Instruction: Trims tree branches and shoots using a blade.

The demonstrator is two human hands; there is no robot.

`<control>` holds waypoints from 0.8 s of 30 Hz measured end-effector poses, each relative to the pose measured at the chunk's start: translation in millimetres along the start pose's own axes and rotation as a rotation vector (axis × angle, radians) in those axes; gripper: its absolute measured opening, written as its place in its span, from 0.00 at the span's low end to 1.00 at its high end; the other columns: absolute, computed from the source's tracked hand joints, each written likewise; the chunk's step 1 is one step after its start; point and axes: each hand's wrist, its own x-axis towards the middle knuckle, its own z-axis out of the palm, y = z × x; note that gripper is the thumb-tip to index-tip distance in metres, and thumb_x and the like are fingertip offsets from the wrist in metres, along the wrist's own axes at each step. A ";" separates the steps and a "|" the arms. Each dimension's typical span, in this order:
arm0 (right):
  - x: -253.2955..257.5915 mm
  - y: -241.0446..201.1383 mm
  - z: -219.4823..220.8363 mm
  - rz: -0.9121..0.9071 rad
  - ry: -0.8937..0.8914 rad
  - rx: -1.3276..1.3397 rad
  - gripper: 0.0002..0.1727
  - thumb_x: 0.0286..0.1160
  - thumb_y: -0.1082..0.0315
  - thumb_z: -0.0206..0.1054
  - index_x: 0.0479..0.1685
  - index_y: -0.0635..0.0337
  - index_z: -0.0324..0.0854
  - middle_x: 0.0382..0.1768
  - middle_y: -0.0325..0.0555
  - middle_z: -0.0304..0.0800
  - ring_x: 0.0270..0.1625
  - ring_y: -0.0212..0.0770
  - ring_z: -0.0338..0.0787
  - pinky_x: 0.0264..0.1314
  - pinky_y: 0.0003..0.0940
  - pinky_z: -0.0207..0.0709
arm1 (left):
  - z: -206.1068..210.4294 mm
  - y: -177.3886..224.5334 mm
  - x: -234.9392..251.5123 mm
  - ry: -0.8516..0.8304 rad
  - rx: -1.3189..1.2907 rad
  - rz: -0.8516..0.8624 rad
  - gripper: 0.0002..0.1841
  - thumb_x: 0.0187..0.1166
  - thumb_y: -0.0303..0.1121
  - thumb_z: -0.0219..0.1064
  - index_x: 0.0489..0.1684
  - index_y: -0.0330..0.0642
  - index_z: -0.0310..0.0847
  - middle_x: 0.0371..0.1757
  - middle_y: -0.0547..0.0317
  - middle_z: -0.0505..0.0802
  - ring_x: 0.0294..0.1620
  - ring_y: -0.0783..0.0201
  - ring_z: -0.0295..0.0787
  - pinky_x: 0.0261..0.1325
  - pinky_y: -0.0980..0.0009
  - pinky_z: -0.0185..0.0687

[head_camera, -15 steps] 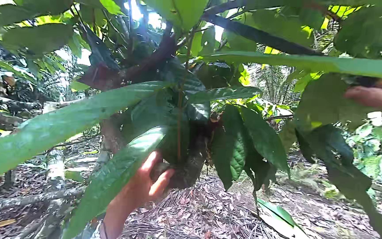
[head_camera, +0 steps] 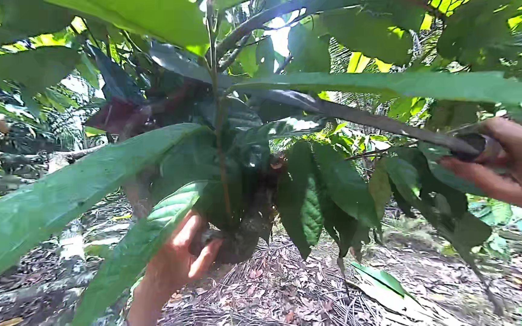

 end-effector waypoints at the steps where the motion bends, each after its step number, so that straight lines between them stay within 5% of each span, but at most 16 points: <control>1: -10.9 -1.9 -6.8 0.082 -0.042 0.005 0.36 0.72 0.36 0.55 0.44 0.68 0.77 0.18 0.54 0.77 0.18 0.58 0.80 0.17 0.59 0.68 | 0.1 -0.6 -0.5 -0.001 0.000 0.004 0.29 0.83 0.58 0.49 0.34 0.42 0.86 0.35 0.48 0.91 0.36 0.54 0.88 0.39 0.57 0.78; 3: -28.9 -11.7 -19.3 0.193 -0.101 0.014 0.34 0.73 0.41 0.59 0.42 0.72 0.76 0.19 0.58 0.77 0.20 0.61 0.82 0.20 0.59 0.70 | 2.6 -0.6 -1.3 0.009 0.004 0.019 0.29 0.83 0.58 0.48 0.34 0.41 0.86 0.36 0.46 0.91 0.37 0.52 0.89 0.40 0.56 0.79; 10: -85.9 -14.4 8.2 0.118 0.057 -0.018 0.39 0.80 0.35 0.48 0.33 0.71 0.76 0.14 0.55 0.74 0.13 0.53 0.77 0.13 0.49 0.65 | 1.7 3.3 1.1 -0.019 0.024 0.038 0.32 0.84 0.59 0.44 0.34 0.41 0.84 0.36 0.44 0.90 0.37 0.51 0.88 0.39 0.56 0.78; 14: -72.9 -3.3 5.0 0.342 -0.011 -0.010 0.36 0.77 0.38 0.51 0.37 0.72 0.77 0.14 0.56 0.73 0.16 0.59 0.78 0.17 0.57 0.67 | 1.2 1.6 2.6 -0.043 0.017 0.045 0.32 0.83 0.61 0.46 0.35 0.41 0.84 0.36 0.43 0.89 0.37 0.50 0.87 0.39 0.55 0.78; 16: -37.8 -18.9 -19.9 0.561 -0.264 -0.057 0.30 0.85 0.50 0.56 0.47 0.78 0.76 0.25 0.67 0.80 0.30 0.68 0.86 0.32 0.65 0.75 | 2.0 1.3 3.2 -0.033 0.006 0.049 0.32 0.84 0.60 0.46 0.34 0.41 0.85 0.37 0.44 0.90 0.38 0.51 0.88 0.40 0.56 0.78; 17: -6.4 -34.2 -35.4 0.775 -0.460 -0.082 0.30 0.92 0.53 0.56 0.61 0.82 0.74 0.40 0.77 0.85 0.49 0.75 0.87 0.52 0.70 0.75 | 1.8 1.9 4.2 -0.029 -0.003 0.052 0.31 0.84 0.60 0.46 0.35 0.41 0.85 0.37 0.44 0.90 0.38 0.52 0.88 0.40 0.57 0.78; 18: 11.8 -29.2 -37.0 0.878 -0.564 -0.142 0.32 0.93 0.50 0.53 0.69 0.78 0.71 0.50 0.77 0.85 0.61 0.75 0.85 0.64 0.70 0.73 | 1.6 2.8 4.9 -0.023 -0.004 0.053 0.31 0.84 0.59 0.46 0.34 0.41 0.84 0.37 0.45 0.90 0.38 0.53 0.87 0.40 0.58 0.78; 19: -18.1 17.9 -16.3 0.507 -0.288 -0.238 0.36 0.86 0.43 0.50 0.52 0.76 0.77 0.29 0.70 0.85 0.34 0.71 0.89 0.32 0.67 0.77 | 1.8 3.3 4.7 -0.020 0.001 0.050 0.30 0.84 0.59 0.46 0.34 0.41 0.84 0.36 0.45 0.90 0.37 0.53 0.88 0.39 0.58 0.78; 20: -28.2 55.6 -0.3 0.351 -0.082 -0.194 0.39 0.80 0.35 0.49 0.46 0.71 0.77 0.21 0.65 0.79 0.23 0.69 0.83 0.20 0.67 0.69 | 2.3 3.3 4.0 -0.018 0.004 0.044 0.30 0.84 0.59 0.47 0.34 0.41 0.84 0.36 0.46 0.90 0.38 0.53 0.88 0.40 0.58 0.78; 24: 2.7 85.5 -4.1 0.199 -0.001 -0.187 0.41 0.73 0.25 0.48 0.40 0.62 0.72 0.15 0.58 0.73 0.17 0.66 0.79 0.16 0.66 0.64 | 2.5 2.8 2.6 -0.029 0.000 0.034 0.31 0.84 0.60 0.47 0.36 0.42 0.85 0.37 0.46 0.90 0.39 0.53 0.88 0.42 0.58 0.79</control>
